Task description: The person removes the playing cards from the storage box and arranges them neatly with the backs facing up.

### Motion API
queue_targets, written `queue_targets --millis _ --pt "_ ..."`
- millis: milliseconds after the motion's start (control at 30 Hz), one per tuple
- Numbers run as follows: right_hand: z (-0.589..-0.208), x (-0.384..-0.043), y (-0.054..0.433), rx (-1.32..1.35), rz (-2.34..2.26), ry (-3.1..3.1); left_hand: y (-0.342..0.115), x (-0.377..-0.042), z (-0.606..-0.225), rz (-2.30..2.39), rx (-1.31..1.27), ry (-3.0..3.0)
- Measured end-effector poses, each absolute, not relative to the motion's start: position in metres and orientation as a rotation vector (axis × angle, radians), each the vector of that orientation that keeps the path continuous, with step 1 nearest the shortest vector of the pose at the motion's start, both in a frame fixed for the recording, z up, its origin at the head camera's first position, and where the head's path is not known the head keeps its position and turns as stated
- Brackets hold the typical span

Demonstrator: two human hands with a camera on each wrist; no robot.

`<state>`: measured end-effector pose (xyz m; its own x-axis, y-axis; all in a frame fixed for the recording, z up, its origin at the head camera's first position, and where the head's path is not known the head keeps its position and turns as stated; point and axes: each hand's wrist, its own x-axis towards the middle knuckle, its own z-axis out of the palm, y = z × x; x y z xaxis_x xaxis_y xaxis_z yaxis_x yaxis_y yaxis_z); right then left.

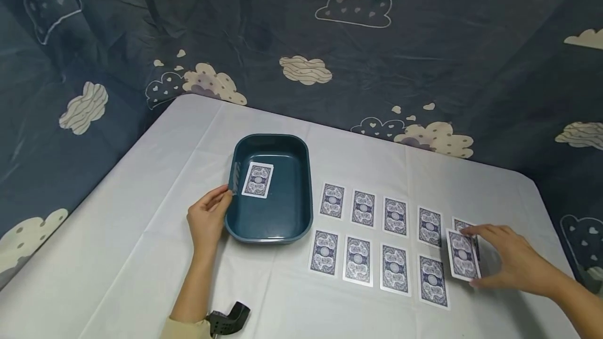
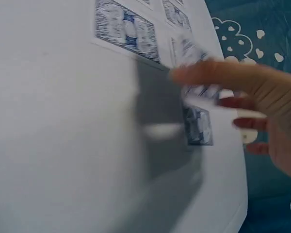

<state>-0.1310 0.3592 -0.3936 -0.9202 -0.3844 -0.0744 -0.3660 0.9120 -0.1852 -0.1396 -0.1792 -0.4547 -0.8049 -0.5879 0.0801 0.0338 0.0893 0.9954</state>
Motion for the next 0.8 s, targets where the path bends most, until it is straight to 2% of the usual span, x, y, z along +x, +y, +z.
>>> queue_targets --millis 133,333,600,800 --pt "-0.404 -0.109 0.365 -0.469 -0.146 2.883 -0.178 -0.136 -0.447 -1.793 0.548 -1.898" --pt "-0.416 -0.091 0.370 -0.432 -0.091 2.888 -0.171 -0.129 -0.423 -1.809 0.546 -1.902" --pt "-0.419 -0.088 0.369 -0.343 -0.086 2.860 -0.173 -0.130 -0.422 -1.834 0.542 -1.882" --pt "-0.406 -0.096 0.361 -0.309 -0.114 2.869 -0.178 -0.138 -0.445 -1.851 0.559 -1.866"
